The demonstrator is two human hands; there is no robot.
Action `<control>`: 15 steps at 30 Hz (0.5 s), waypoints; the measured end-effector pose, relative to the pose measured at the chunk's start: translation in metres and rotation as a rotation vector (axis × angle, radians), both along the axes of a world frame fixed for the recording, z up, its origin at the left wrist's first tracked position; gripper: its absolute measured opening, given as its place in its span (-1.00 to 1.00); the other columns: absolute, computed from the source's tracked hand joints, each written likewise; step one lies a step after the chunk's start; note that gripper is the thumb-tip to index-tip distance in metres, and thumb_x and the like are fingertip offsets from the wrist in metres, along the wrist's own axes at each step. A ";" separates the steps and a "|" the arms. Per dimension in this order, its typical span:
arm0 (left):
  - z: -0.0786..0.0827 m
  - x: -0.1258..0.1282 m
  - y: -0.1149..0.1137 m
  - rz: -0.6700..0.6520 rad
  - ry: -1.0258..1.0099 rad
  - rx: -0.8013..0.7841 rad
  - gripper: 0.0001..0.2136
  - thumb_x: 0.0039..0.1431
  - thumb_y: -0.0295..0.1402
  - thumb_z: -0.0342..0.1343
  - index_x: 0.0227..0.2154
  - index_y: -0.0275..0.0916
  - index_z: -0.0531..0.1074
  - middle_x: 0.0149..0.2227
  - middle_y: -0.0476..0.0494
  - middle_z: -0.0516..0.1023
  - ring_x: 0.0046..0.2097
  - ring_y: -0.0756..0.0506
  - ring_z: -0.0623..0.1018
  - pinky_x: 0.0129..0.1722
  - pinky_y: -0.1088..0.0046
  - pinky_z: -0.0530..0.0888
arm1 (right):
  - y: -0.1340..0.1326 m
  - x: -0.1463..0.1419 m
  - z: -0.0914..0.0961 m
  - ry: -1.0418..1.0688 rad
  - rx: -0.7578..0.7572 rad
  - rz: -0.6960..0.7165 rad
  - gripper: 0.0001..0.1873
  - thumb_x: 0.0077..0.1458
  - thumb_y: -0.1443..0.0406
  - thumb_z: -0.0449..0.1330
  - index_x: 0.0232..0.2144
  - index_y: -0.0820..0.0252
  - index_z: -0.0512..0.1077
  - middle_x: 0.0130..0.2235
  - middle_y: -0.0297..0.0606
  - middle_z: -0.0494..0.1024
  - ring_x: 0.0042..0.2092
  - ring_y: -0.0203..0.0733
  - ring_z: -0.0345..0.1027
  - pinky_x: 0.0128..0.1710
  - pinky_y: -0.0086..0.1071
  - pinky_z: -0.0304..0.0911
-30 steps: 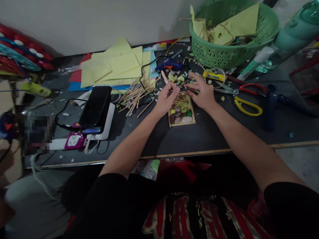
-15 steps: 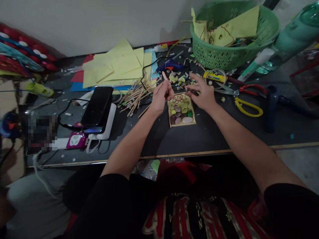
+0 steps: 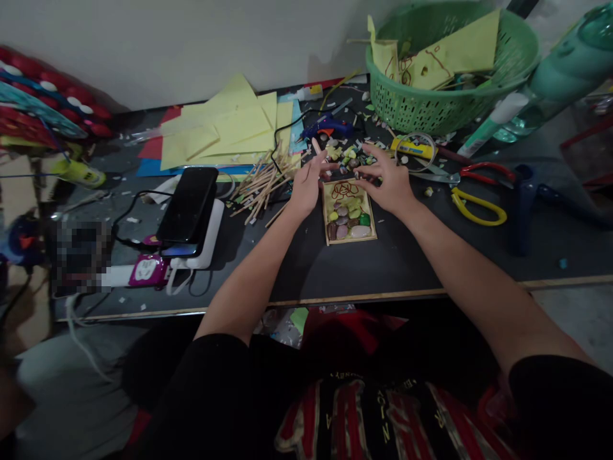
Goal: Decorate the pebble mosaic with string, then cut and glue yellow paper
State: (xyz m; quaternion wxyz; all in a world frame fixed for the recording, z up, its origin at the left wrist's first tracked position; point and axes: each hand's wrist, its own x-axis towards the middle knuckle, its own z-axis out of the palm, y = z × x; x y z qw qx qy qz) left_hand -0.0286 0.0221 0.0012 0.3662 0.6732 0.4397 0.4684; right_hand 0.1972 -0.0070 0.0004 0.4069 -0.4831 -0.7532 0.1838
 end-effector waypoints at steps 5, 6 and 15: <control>0.011 -0.007 -0.005 0.075 0.342 0.289 -0.53 0.34 -0.04 -0.12 0.15 -0.15 0.40 0.16 -0.26 0.51 0.27 -0.23 0.39 0.35 0.09 0.21 | 0.000 0.002 -0.001 0.000 -0.034 0.017 -0.14 0.07 -0.15 0.24 0.32 0.00 0.15 -0.02 -0.12 0.62 -0.05 0.04 0.56 0.05 0.07 0.43; 0.014 -0.007 -0.007 0.076 0.389 0.308 -0.56 0.34 -0.11 -0.10 0.16 -0.15 0.40 0.19 -0.24 0.49 0.29 -0.23 0.36 0.37 0.10 0.18 | 0.000 0.002 -0.001 0.007 -0.042 0.026 -0.13 0.07 -0.14 0.25 0.32 0.00 0.15 -0.02 -0.12 0.62 -0.04 0.05 0.56 0.06 0.08 0.42; 0.010 -0.008 -0.009 0.158 0.347 0.185 -0.78 0.24 -0.30 0.05 -0.12 -0.06 0.54 -0.30 -0.12 0.65 -0.13 -0.16 0.58 -0.01 0.25 0.44 | -0.001 -0.009 0.002 0.422 -0.323 0.158 -0.03 0.02 -0.17 0.27 0.34 0.02 0.07 0.06 -0.11 0.57 -0.04 -0.06 0.56 0.01 -0.01 0.49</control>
